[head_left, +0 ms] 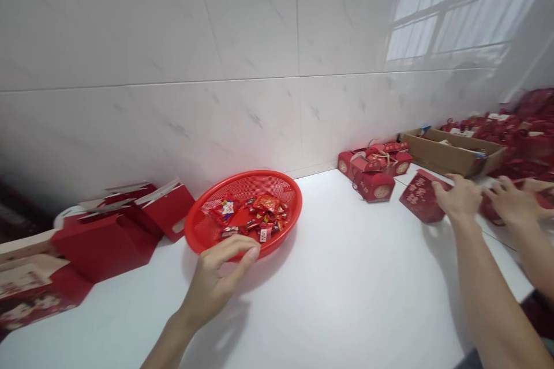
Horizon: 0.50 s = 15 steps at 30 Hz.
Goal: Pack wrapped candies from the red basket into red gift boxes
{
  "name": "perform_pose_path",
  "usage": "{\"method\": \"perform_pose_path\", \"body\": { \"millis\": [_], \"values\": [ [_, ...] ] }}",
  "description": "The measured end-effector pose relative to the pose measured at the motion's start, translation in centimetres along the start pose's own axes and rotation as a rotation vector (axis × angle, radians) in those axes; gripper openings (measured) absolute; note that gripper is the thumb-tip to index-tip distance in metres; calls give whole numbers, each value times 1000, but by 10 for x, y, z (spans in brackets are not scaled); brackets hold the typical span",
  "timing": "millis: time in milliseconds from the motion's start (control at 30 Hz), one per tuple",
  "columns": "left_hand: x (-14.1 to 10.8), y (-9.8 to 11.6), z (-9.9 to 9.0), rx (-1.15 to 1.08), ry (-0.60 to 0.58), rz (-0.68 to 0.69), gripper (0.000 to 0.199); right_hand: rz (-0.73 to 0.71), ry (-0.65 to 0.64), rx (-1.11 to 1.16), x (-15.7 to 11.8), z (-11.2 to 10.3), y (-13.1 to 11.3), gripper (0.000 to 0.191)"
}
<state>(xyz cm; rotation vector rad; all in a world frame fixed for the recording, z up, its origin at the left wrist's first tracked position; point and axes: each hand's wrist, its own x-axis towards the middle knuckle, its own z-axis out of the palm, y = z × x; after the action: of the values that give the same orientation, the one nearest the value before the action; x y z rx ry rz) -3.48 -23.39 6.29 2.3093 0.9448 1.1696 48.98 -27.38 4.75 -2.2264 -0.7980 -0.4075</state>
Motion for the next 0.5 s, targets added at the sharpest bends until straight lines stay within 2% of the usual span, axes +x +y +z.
{"method": "perform_pose_path", "body": {
  "millis": [67,100,133,200,267,367,467,500],
  "values": [
    [0,2,1,-16,-20,-12,24,-55,80,50,-5,0,-19,34],
    [0,3,1,-27,-27,-20,24,-132,105,111,-10,2,-31,31],
    [0,4,1,-39,-31,-29,23,-238,102,198,-19,5,-45,28],
    [1,5,1,-61,-21,-51,23,-451,12,410,-50,13,-77,24],
    [2,5,0,-70,-3,-70,22,-751,-208,618,-104,19,-112,19],
    [3,3,-6,-62,39,-84,22,-1218,-742,847,-215,16,-154,24],
    [3,-3,-15,-36,100,-105,23,-1654,-1197,868,-321,1,-174,27],
    [3,-6,-19,-22,121,-120,23,-1715,-1252,865,-348,-5,-177,23]
  ]
}}
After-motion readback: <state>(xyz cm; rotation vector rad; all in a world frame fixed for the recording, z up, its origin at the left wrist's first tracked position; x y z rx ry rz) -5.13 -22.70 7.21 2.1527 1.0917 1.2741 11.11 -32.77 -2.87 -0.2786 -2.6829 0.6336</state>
